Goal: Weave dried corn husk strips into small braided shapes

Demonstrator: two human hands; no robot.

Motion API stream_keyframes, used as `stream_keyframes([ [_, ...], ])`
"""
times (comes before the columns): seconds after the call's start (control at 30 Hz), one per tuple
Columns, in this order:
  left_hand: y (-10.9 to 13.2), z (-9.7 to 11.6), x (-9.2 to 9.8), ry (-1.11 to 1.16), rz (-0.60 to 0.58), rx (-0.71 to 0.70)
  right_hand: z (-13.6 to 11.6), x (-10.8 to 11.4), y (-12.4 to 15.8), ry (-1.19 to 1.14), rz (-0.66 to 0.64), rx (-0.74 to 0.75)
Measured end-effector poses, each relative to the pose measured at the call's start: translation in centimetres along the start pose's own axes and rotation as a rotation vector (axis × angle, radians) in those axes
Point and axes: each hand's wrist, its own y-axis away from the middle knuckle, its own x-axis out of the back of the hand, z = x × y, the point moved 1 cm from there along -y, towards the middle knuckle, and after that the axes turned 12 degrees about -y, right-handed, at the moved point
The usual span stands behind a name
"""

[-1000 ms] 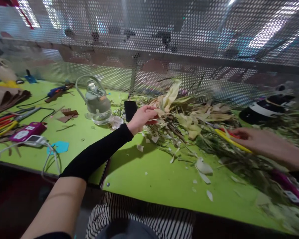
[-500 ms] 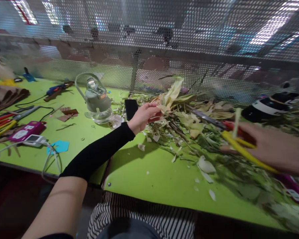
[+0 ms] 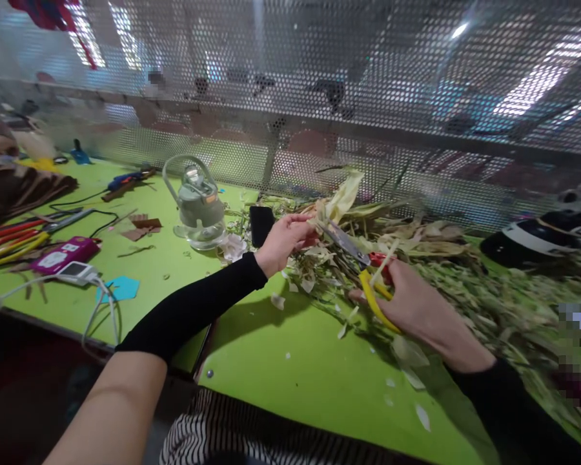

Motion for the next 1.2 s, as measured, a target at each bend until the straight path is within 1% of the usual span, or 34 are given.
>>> stream_keyframes([
  [0.1, -0.3, -0.4, 0.1, 0.005, 0.010, -0.007, -0.1, -0.6, -0.2, -0.018, -0.112, -0.069],
  [0.27, -0.6, -1.1, 0.2, -0.025, -0.002, 0.001, -0.9, -1.2, -0.2, -0.053, -0.114, 0.000],
  [0.43, -0.9, -1.6, 0.4, -0.053, -0.010, -0.021, -0.1, -2.0, -0.1, -0.070, -0.118, -0.053],
  [0.57, -0.7, -2.3, 0.1, -0.129, -0.057, -0.038, 0.5, -2.6, -0.1, -0.073, -0.147, -0.033],
  [0.7, -0.5, -2.9, -0.2, -0.154, -0.058, -0.034, 0.6, -2.8, 0.0, -0.073, -0.147, -0.038],
  [0.93, -0.1, -2.8, -0.7, -0.104, -0.021, 0.009, 0.6, -2.8, 0.5, -0.078, -0.176, -0.058],
  [1.0, 0.0, -2.8, -0.8, -0.089, -0.021, 0.018, 0.8, -3.0, 0.6, -0.046, -0.155, -0.076],
  [1.1, 0.0, -2.8, -0.8, -0.080, -0.013, 0.021, 1.0, -3.2, 0.6, 0.001, -0.131, -0.064],
  [1.2, 0.0, -2.8, -0.8, -0.069, -0.004, 0.018, 0.9, -3.1, 0.5, 0.024, -0.164, -0.096],
])
